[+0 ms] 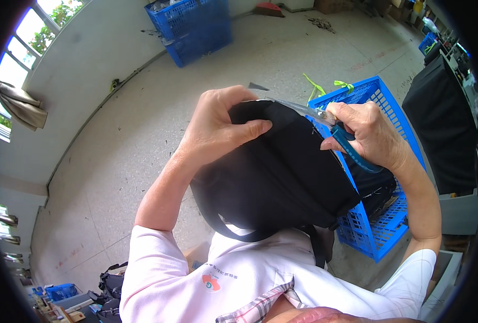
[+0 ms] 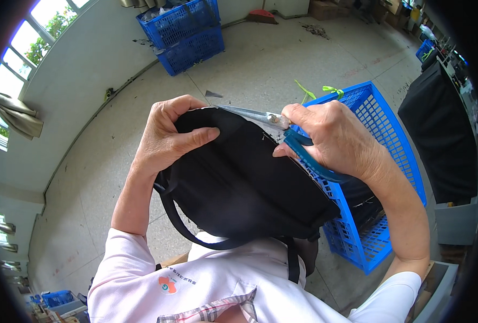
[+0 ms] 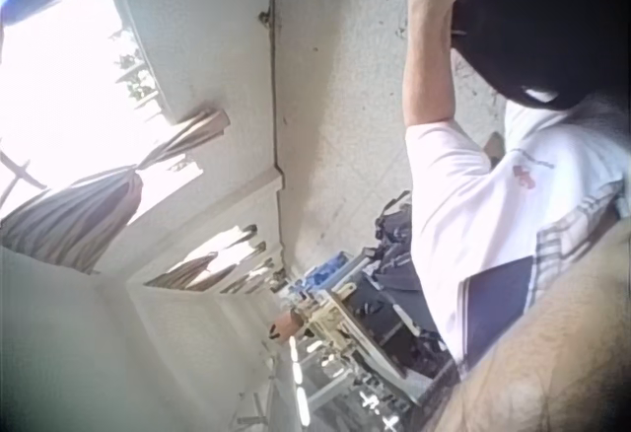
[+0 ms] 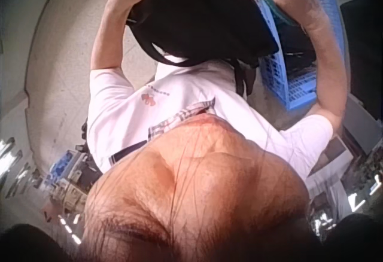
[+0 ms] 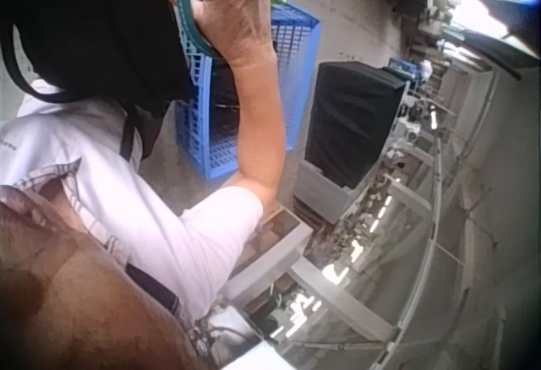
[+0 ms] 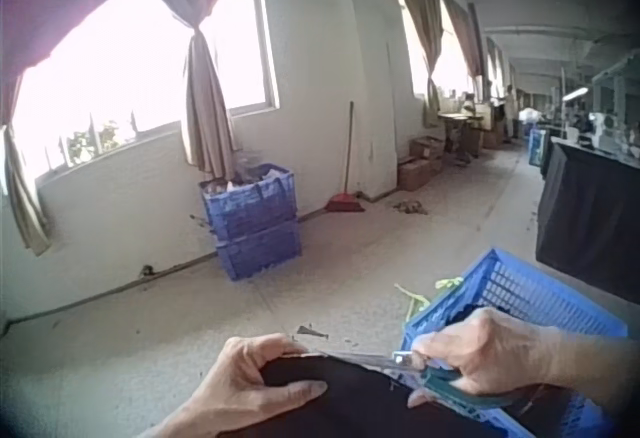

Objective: Trimming loose threads from black bags using scissors.

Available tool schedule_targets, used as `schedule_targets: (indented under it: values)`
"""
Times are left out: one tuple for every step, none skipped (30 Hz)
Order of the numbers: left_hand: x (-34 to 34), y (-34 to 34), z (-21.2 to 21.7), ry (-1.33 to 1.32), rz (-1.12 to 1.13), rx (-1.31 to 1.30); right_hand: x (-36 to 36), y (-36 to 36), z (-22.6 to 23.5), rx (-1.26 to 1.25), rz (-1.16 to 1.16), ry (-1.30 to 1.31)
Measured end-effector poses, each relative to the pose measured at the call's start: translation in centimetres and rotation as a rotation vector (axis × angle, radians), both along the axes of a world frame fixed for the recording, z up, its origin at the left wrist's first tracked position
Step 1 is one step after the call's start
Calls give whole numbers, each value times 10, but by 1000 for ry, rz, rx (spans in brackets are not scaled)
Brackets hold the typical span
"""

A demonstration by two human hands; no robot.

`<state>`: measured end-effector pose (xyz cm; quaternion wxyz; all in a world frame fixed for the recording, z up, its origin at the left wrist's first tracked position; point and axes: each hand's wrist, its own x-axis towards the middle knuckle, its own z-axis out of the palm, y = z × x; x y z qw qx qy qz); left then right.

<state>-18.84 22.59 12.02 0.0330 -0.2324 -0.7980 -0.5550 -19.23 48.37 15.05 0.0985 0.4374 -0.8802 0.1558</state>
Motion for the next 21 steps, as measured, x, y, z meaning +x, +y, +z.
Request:
schedule_targets:
  values:
    - [-1, -3, -3, 8, 11, 16, -2, -3, 0, 4, 7, 2]
    - [-3, -6, -5, 17, 21, 32, -4, -7, 0, -74, -64, -176]
    - [-7, -8, -6, 18, 28, 35, -6, -11, -1, -151, -135, -355]
    - [-11, -10, -8, 35, 29, -3, -10, -19, -11, -359, -125, -558]
    - [-14, -9, -8, 53, 24, -39, -15, -30, -27, -540, -26, -500]
    - [-15, -8, -9, 54, 26, -32, -17, -37, -32, -599, -20, -711]
    - [-14, -8, -10, 45, 52, 63, -20, -43, -33, -654, -9, -928]
    - [-14, -9, -11, 36, 79, 158, -22, -44, -34, -647, -3, -932]
    - [-12, -21, -8, 17, 140, 248, -25, -44, -34, -686, -29, -754]
    - [-12, -34, -15, 66, 279, 292, -27, -42, -34, -718, -67, -569]
    - [-13, -50, -31, 110, 422, 330, -28, -37, -36, -831, -158, -653]
    - [-10, -69, -53, 14, 396, 422, -32, -29, -39, -901, -210, -577]
    - [-6, -83, -81, -79, 366, 512, -35, -27, -40, -973, -260, -496]
    - [4, -85, -108, -293, 320, 571, -32, -33, -33, -1080, -255, -425]
    - [12, -79, -127, -512, 271, 630, -30, -37, -28, -1182, -250, -358]
    - [15, -57, -122, -550, 188, 765, -39, -28, -36, -1297, -140, -390]
    - [15, -36, -115, -583, 106, 896, -40, -30, -36, -1297, -124, -386]
    - [6, -30, -112, -491, 93, 1008, -38, -33, -35, -1452, -9, -469]
    - [-5, -31, -100, -381, 174, 976, -35, -33, -35, -1603, 101, -550]
    - [-16, -33, -83, -272, 259, 942, -30, -30, -37, -1605, 116, -535]
    - [-29, -43, -63, -124, 287, 867, -23, -26, -44, -1606, 113, -529]
